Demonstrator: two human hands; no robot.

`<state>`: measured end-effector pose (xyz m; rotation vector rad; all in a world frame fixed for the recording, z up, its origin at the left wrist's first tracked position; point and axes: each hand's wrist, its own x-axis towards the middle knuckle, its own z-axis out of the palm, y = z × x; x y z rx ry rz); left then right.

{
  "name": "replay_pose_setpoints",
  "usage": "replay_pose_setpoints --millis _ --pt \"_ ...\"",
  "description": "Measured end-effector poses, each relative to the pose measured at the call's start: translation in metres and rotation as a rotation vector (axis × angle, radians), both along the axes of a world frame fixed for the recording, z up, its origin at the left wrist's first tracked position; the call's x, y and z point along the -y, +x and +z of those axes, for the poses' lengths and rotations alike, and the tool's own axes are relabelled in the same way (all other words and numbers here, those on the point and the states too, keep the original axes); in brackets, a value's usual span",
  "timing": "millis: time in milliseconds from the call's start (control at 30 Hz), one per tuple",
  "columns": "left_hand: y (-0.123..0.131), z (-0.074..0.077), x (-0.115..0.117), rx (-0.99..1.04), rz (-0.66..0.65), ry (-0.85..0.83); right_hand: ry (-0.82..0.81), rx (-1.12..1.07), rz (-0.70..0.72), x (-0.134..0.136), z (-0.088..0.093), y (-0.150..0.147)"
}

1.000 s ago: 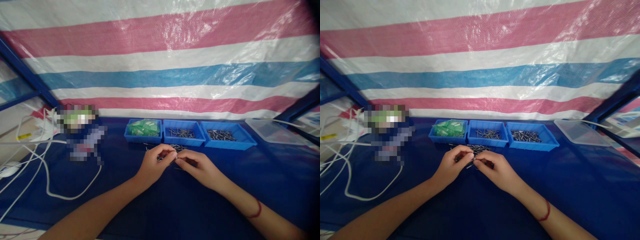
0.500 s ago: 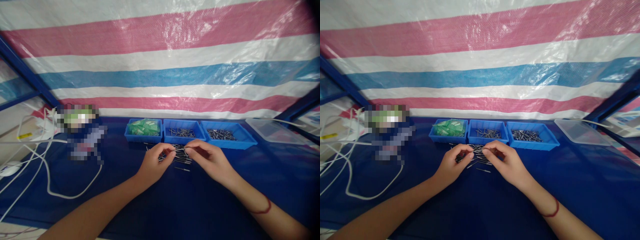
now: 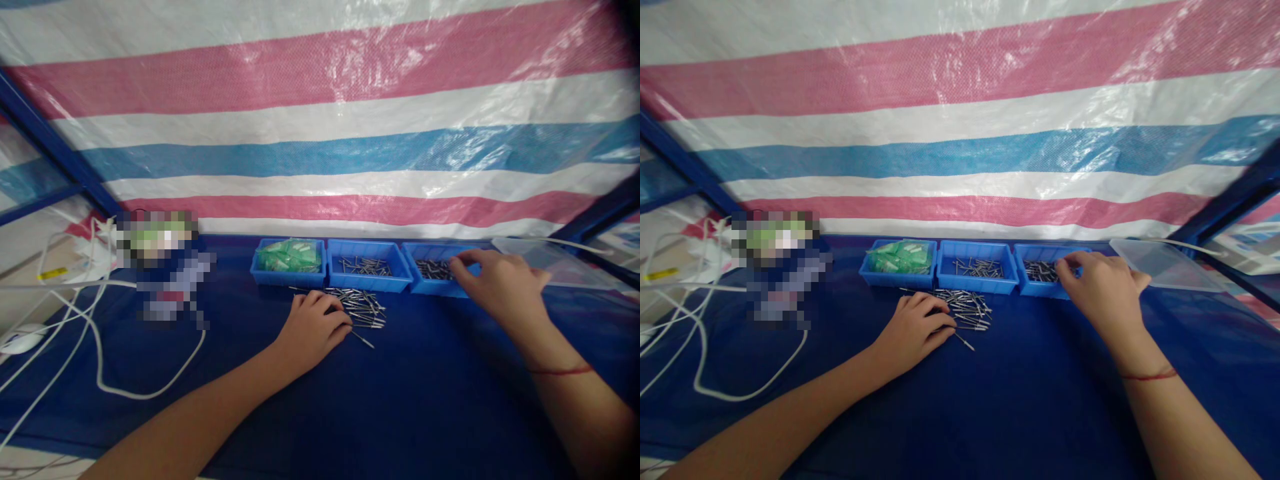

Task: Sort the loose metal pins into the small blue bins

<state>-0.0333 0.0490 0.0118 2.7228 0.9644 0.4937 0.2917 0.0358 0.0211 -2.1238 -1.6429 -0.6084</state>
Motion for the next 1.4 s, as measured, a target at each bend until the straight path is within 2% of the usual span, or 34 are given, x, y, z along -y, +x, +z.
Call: replay_pose_setpoints --millis 133,200,300,400,500,700,967,1100,1267,1400 --pt "0.001 0.0 0.001 -0.026 -0.007 0.033 0.098 -0.041 0.066 0.003 0.004 -0.019" --pt "0.003 0.0 0.002 -0.049 0.007 0.041 0.132 -0.097 0.157 0.005 0.01 -0.034" --pt "0.004 -0.002 0.002 -0.044 0.037 0.069 0.13 -0.161 0.444 0.012 0.015 -0.061" --pt "0.005 -0.002 0.002 0.037 0.087 0.093 -0.018 -0.207 0.752 0.02 0.016 -0.09" --pt "0.006 0.001 0.003 0.134 0.114 0.0 -0.138 -0.346 0.898 0.027 0.012 -0.114" --pt "0.009 0.004 0.007 0.408 0.068 -0.279 -0.196 -0.676 0.874 0.032 0.003 -0.128" --pt "0.011 0.004 0.01 0.597 0.101 -0.451 -0.227 -0.835 0.838 0.032 -0.002 -0.13" --pt "0.011 0.005 0.01 0.593 0.072 -0.444 -0.235 -0.85 0.884 0.033 -0.002 -0.129" --pt "0.008 0.005 0.007 0.453 0.001 -0.275 -0.139 -0.792 0.853 0.033 0.002 -0.124" --pt "0.009 0.005 0.007 0.452 -0.029 -0.226 -0.104 -0.892 0.827 0.033 0.0 -0.126"
